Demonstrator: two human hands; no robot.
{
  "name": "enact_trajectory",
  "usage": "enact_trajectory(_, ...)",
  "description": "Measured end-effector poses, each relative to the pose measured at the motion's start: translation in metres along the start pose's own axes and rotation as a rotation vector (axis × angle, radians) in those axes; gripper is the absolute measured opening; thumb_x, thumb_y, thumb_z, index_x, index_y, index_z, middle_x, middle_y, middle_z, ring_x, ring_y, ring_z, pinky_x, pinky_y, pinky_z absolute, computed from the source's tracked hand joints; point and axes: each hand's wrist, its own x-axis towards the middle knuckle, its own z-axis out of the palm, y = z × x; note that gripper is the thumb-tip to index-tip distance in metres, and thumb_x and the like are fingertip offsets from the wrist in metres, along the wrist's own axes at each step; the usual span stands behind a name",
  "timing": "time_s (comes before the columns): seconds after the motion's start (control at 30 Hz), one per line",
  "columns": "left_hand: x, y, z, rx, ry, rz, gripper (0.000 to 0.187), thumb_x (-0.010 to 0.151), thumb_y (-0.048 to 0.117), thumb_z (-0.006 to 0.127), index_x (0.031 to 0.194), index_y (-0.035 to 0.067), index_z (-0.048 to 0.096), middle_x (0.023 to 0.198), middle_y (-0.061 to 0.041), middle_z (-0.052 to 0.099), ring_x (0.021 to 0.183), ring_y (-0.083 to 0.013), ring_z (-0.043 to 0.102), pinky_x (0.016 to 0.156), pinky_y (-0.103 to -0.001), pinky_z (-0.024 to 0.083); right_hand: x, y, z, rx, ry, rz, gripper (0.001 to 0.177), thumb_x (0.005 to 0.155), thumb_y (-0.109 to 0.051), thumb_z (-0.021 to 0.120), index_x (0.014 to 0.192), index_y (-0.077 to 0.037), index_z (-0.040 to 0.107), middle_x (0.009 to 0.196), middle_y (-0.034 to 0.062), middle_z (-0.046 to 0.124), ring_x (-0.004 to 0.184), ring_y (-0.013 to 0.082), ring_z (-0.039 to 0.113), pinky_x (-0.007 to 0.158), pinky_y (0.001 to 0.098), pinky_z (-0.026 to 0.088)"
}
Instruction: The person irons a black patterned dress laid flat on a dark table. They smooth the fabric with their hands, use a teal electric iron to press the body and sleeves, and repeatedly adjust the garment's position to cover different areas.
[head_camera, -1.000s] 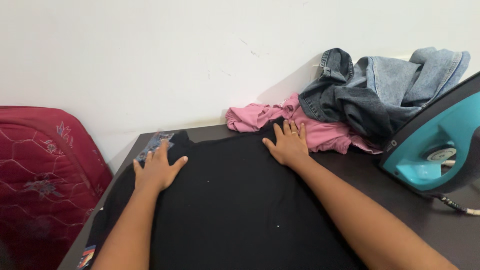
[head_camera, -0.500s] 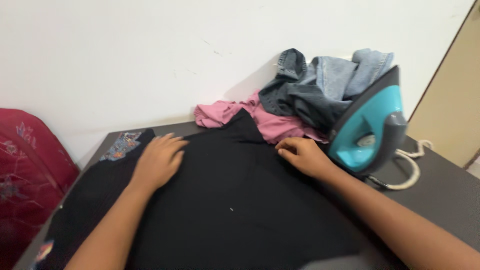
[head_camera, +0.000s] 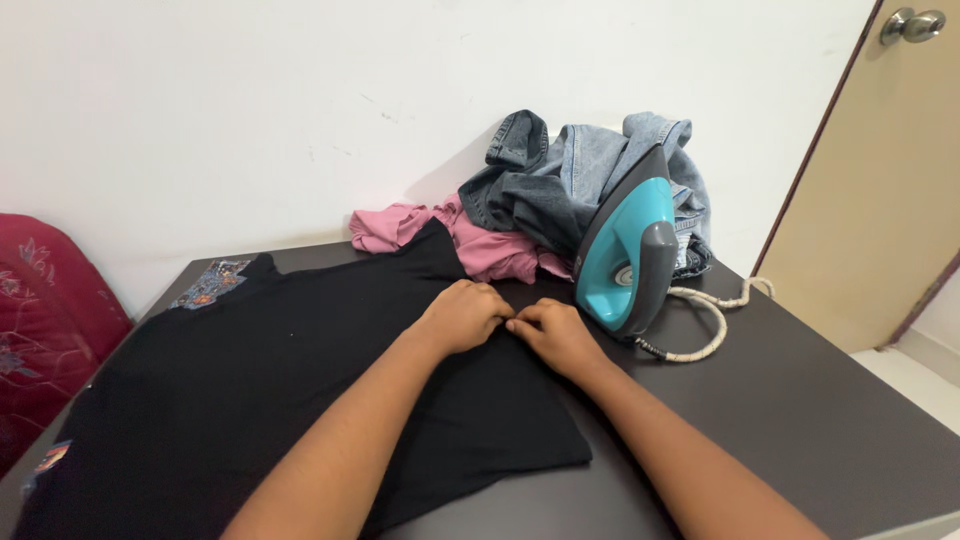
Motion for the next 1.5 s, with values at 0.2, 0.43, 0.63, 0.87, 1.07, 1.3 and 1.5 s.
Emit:
enact_trajectory(0.2,-0.010,-0.007,0.002,-0.046,0.054,0.026,0.014,0.081,0.013,0.072,0.092,0.014,0.080,0.099,-0.006,0.074,0.104,-0.0269,0.067,0.091,-0.043,0.049,0.006,0.000,-0.012,-0.039,-0.068,-0.046,0.027,0.086,-0.032,0.074,0.097,-0.008,0.080,0.089,0.0155,0.073,0.082,0.0315,0.071,0.075,0.0419,0.056)
enact_trajectory(0.43,0.001,0.001,-0.001,-0.299,0.219,-0.162,0.014,0.079,0.009,0.075,0.092,0.013,0.080,0.095,-0.002,0.076,0.101,-0.0245,0.065,0.092,-0.038,0.052,0.004,-0.021,-0.012,-0.010,-0.134,0.138,0.039,0.085,-0.043,0.076,0.095,-0.005,0.077,0.083,0.0157,0.075,0.077,0.0290,0.074,0.071,0.0409,0.056)
enact_trajectory(0.63,0.007,0.008,-0.012,-0.355,0.307,-0.245,0.016,0.079,0.009,0.076,0.093,0.015,0.081,0.094,-0.001,0.078,0.101,-0.0233,0.065,0.091,-0.038,0.052,0.007,-0.018,-0.008,0.060,-0.104,0.065,0.038,0.087,-0.039,0.074,0.092,-0.002,0.069,0.076,0.0132,0.073,0.068,0.0232,0.072,0.065,0.0380,0.055)
enact_trajectory(0.87,0.011,0.014,-0.015,-0.316,0.368,-0.278,0.013,0.080,0.010,0.077,0.091,0.015,0.080,0.095,-0.003,0.078,0.098,-0.0252,0.067,0.090,-0.038,0.052,0.009,-0.017,-0.008,0.443,-0.199,0.548,0.030,0.099,-0.036,0.063,0.093,-0.006,0.059,0.068,0.0088,0.056,0.056,0.0248,0.052,0.055,0.0436,0.044)
enact_trajectory(1.07,-0.001,0.029,-0.019,-0.249,0.325,-0.317,0.018,0.082,0.012,0.073,0.099,0.014,0.079,0.101,-0.005,0.076,0.100,-0.0276,0.066,0.090,-0.040,0.051,0.007,0.000,0.008,0.155,-0.058,0.372,0.035,0.094,-0.033,0.071,0.084,0.000,0.062,0.072,0.0148,0.067,0.068,0.0271,0.065,0.067,0.0441,0.054)
enact_trajectory(1.3,-0.133,0.008,-0.091,-0.137,0.387,-0.670,0.023,0.086,0.019,0.069,0.106,0.013,0.078,0.108,-0.009,0.077,0.102,-0.0280,0.073,0.091,-0.041,0.055,0.009,0.020,0.023,-0.111,-0.008,0.221,0.034,0.086,-0.036,0.075,0.089,-0.002,0.073,0.089,0.0225,0.075,0.090,0.0398,0.073,0.082,0.0474,0.056)
enact_trajectory(1.5,-0.308,-0.019,-0.176,-0.039,0.519,-1.205,0.029,0.095,0.020,0.063,0.120,0.013,0.076,0.116,-0.015,0.077,0.109,-0.0279,0.074,0.095,-0.039,0.055,0.008,-0.009,0.011,-0.216,-0.101,0.312,0.050,0.086,-0.051,0.072,0.094,-0.002,0.081,0.093,0.0228,0.076,0.095,0.0393,0.074,0.088,0.0462,0.057)
